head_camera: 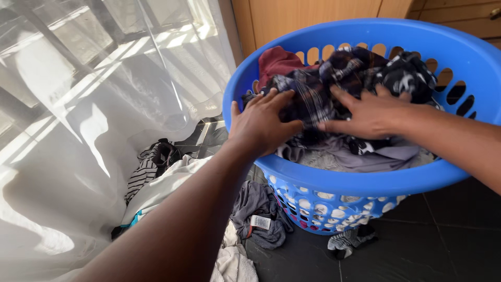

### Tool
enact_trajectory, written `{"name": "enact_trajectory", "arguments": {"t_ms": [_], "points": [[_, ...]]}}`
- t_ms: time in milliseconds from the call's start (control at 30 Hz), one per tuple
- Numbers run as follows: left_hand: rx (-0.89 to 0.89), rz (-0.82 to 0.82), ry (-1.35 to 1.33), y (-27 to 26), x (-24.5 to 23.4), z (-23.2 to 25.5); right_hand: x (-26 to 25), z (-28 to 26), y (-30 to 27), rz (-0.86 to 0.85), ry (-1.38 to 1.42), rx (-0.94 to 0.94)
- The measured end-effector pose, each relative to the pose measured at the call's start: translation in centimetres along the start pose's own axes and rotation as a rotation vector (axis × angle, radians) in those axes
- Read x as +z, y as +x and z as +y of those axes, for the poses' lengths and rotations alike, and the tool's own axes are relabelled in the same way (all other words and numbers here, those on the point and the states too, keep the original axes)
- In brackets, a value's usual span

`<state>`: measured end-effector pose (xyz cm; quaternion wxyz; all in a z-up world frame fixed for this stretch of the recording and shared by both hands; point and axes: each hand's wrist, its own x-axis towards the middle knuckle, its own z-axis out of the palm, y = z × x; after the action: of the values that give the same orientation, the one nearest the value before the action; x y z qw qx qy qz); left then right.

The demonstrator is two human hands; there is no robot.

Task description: The person picks up various clothes and towels from a pile on the floor and places them into a blue laundry basket. The person handles items one at a time, including shirts, pants, and towels, and continues until the basket is full.

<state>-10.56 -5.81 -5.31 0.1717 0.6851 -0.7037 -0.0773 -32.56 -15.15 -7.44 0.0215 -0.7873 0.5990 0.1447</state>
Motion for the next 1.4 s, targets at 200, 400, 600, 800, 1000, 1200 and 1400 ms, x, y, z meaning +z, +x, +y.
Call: {"name": "enact_trajectory", "arguments": {"t_ms": [200,400,600,800,1000,1200,1400], "points": [[0.011,-0.021,-0.012,-0.2,0.4,-0.3,2.0,0.9,1.4,-0.351,-0.118,-0.049],[0.036,0.006,-0.123,-1.4,-0.4,-0.3,2.2,0.3,1.4,-0.357,-0.138,0.017],[0.024,0.077,-0.197,-0.6,-1.1,-0.5,1.5,0.5,1.3,-0.309,-0.029,-0.080],[0.019,0.053,-0.187,1.1,1.4,-1.7,0.9,0.0,1.5,-0.347,-0.010,-0.024],[0.019,0.075,-0.164,1.9,0.8,-1.0,-0.5,-2.5,2.3,-0.142,-0.123,-0.038],[0.014,0.104,-0.133,1.1,1.5,-1.4,-0.9,-2.7,2.6,-0.062,-0.004,-0.132],[-0.018,0.081,-0.071,0.1,0.0,-0.9,-0.5,-4.4,0.1,-0.422,0.487,-0.444]]}}
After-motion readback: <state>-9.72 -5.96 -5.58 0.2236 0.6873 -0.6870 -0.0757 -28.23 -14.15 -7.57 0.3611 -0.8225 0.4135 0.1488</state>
